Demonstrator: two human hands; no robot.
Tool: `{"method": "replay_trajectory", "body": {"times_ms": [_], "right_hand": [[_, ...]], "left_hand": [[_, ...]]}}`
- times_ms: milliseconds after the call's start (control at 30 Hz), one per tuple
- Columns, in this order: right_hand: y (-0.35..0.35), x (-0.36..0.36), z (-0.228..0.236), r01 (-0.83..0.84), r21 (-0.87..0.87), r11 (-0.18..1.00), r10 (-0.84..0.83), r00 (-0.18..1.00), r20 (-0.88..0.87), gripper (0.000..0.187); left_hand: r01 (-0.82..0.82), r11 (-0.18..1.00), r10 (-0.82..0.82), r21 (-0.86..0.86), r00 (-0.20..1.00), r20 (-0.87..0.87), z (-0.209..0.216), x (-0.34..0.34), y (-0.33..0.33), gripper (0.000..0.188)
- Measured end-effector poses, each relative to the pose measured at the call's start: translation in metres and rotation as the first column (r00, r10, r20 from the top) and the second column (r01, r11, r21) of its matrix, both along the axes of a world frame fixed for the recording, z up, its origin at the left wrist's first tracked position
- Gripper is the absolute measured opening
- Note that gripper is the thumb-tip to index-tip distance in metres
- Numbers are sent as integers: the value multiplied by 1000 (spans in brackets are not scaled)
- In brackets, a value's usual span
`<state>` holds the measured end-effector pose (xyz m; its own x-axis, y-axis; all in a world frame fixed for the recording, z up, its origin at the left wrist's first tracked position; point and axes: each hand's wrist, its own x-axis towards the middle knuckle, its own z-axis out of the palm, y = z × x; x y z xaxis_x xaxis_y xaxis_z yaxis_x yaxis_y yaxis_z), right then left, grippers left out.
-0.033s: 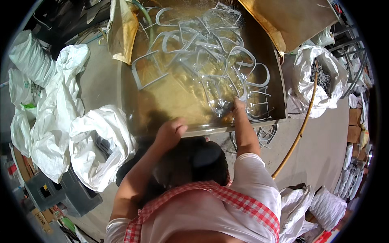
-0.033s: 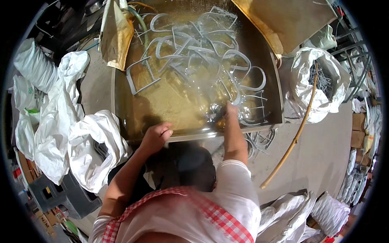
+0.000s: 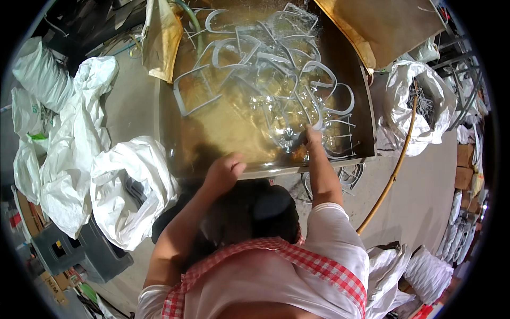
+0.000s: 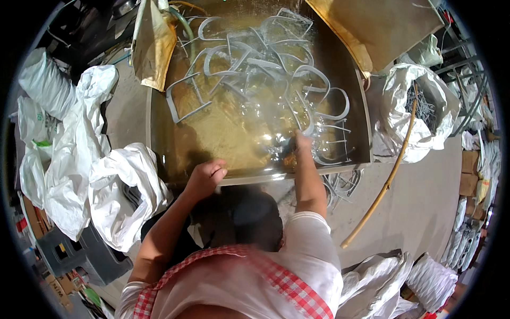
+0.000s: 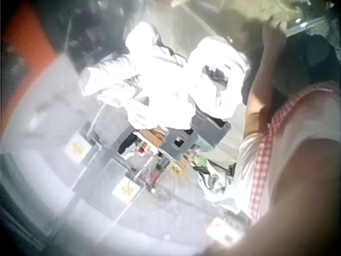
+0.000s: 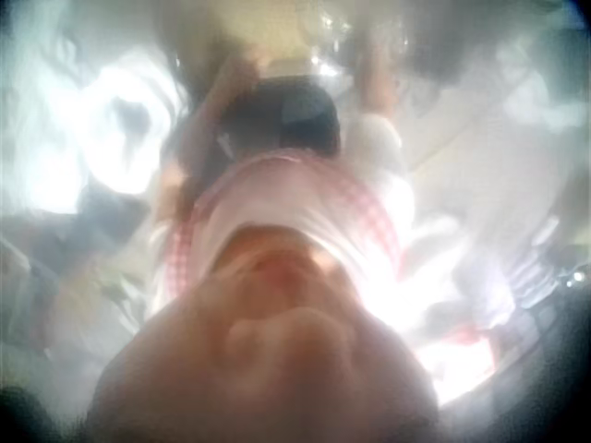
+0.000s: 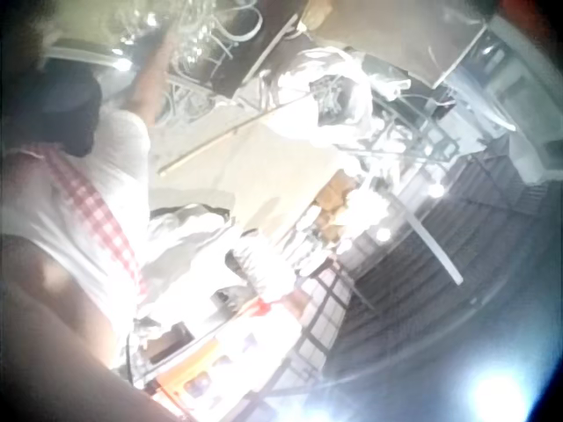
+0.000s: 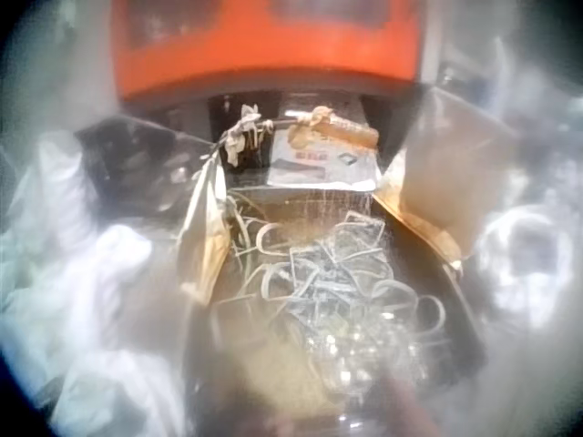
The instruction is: The person picks up plastic frames from a water tank, shakes off excess water, and places them into a large white bag.
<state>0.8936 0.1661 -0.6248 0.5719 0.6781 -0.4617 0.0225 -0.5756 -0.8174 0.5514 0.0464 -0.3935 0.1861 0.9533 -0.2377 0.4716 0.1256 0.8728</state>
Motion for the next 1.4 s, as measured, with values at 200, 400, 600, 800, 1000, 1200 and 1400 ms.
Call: {"method": "replay_trajectory", "body": {"times_ms": [200, 400, 600, 800, 1000, 1200, 1400], "right_hand": [[8, -93, 88, -142, 130, 981, 190, 826, -531, 11], [-23, -195, 205, -166, 136, 977, 203, 514, -833, 15], [-23, -201, 211, -317, 326, 891, 415, 859, -300, 51], [-30, -249, 236, -917, 251, 311, 947, 321, -4, 58], [-41, -266, 240, -964, -48, -263, 801, -246, 545, 66], [-57, -284, 293, -845, -473, -250, 748, -479, 460, 39], [-39, -266, 278, -753, -541, -374, 433, -658, 616, 19]], "left_hand": [[-231, 949, 291, -215, 903, 317, -74, 10, -1, 37], [-182, 710, 704, -680, 198, 682, -63, 8, 25, 27], [-595, 694, 702, -405, 437, 562, -18, -4, 35, 12], [-644, 753, 618, -135, 620, 484, -22, -21, 32, 15], [-604, 752, 617, -262, 507, 602, -6, -45, 31, 17], [-664, 632, 677, -400, 221, 702, -30, -71, 24, 28], [-82, 950, 148, 302, 968, -204, 0, -87, 13, 67]]}}
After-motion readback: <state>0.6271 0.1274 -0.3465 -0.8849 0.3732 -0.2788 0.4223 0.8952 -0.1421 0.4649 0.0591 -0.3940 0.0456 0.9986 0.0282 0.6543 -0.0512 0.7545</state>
